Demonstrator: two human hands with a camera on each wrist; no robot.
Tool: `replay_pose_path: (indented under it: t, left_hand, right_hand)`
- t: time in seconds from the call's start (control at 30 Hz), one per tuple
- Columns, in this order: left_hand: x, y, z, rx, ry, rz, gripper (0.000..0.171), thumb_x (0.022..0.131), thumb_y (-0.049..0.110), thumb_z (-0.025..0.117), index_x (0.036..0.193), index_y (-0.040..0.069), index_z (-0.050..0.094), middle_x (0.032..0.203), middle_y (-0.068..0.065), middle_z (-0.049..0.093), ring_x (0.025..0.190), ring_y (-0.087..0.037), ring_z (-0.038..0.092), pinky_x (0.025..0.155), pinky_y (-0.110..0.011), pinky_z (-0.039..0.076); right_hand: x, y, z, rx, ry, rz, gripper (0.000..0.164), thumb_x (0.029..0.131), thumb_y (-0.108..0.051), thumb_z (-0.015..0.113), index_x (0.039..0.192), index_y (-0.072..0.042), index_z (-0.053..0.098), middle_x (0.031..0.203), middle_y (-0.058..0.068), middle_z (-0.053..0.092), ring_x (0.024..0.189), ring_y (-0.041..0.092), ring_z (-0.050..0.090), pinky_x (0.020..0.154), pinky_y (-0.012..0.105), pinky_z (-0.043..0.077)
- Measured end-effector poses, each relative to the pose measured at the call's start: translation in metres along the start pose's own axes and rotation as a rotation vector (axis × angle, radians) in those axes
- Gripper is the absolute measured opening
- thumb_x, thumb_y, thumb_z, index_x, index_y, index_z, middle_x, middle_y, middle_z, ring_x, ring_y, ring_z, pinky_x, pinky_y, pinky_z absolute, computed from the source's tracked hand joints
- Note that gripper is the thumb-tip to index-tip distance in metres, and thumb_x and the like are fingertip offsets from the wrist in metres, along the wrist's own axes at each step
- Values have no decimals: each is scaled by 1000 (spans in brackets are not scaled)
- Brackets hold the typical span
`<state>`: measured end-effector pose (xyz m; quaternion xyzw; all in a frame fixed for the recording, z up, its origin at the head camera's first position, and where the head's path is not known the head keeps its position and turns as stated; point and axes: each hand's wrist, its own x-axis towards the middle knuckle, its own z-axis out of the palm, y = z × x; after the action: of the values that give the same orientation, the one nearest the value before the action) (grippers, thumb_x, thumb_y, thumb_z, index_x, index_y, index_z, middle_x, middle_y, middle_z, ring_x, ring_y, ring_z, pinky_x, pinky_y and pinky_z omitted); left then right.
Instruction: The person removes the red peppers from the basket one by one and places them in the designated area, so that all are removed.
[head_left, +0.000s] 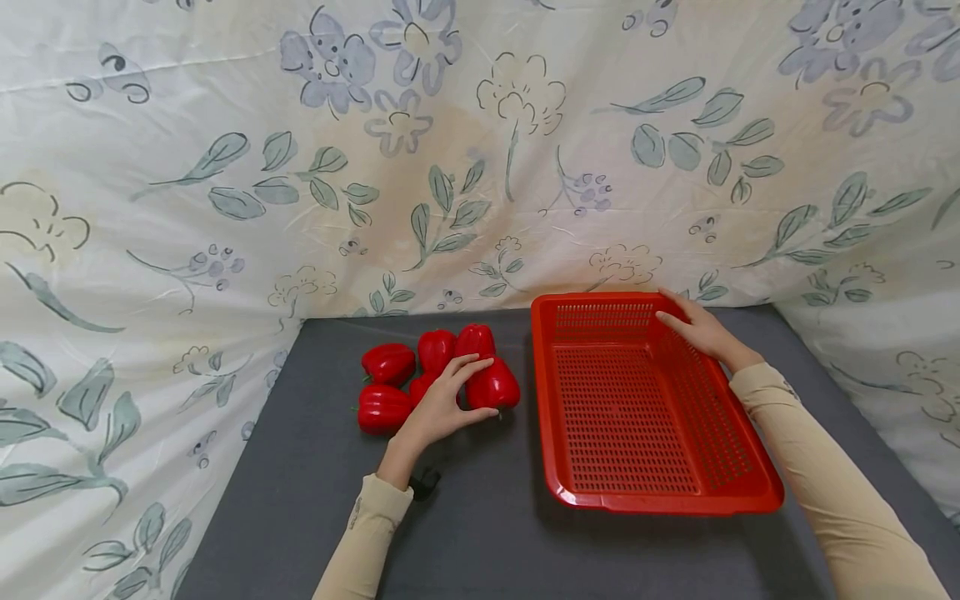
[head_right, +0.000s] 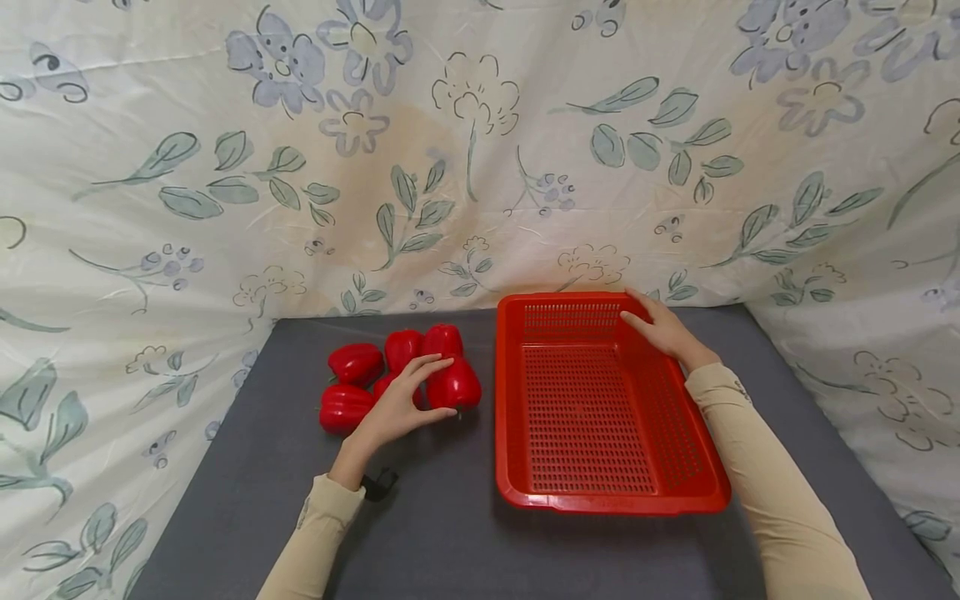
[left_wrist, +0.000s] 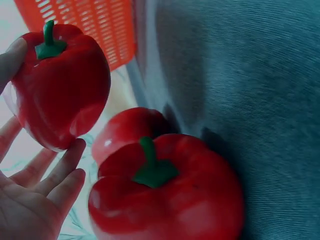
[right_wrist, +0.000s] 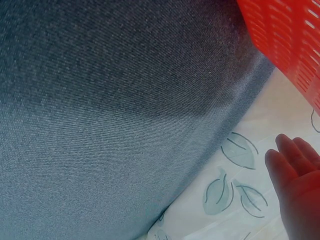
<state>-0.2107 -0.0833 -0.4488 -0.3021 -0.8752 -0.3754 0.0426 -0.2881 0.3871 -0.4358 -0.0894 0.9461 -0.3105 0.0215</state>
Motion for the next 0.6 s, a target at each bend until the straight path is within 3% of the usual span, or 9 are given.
replay_pose_path:
  t: [0.27, 0.6]
  left_hand:
    - [-5, -7, 2, 24, -39, 5, 73, 72, 33, 79, 136, 24, 45, 140, -9, 39, 122, -23, 43, 92, -43, 48]
    - [-7, -13, 5, 147, -49, 61, 71, 72, 36, 78, 135, 25, 47, 139, -8, 41, 122, -21, 42, 90, -42, 49]
  right_hand:
    - [0, -3, 0, -11, -1, 7, 69, 97, -45, 39, 150, -12, 9, 151, 27, 11, 134, 50, 11, 103, 67, 12]
    - [0, -1, 0, -10, 3, 2, 69, 97, -44, 40, 150, -12, 9, 151, 27, 11, 134, 51, 11, 102, 67, 12]
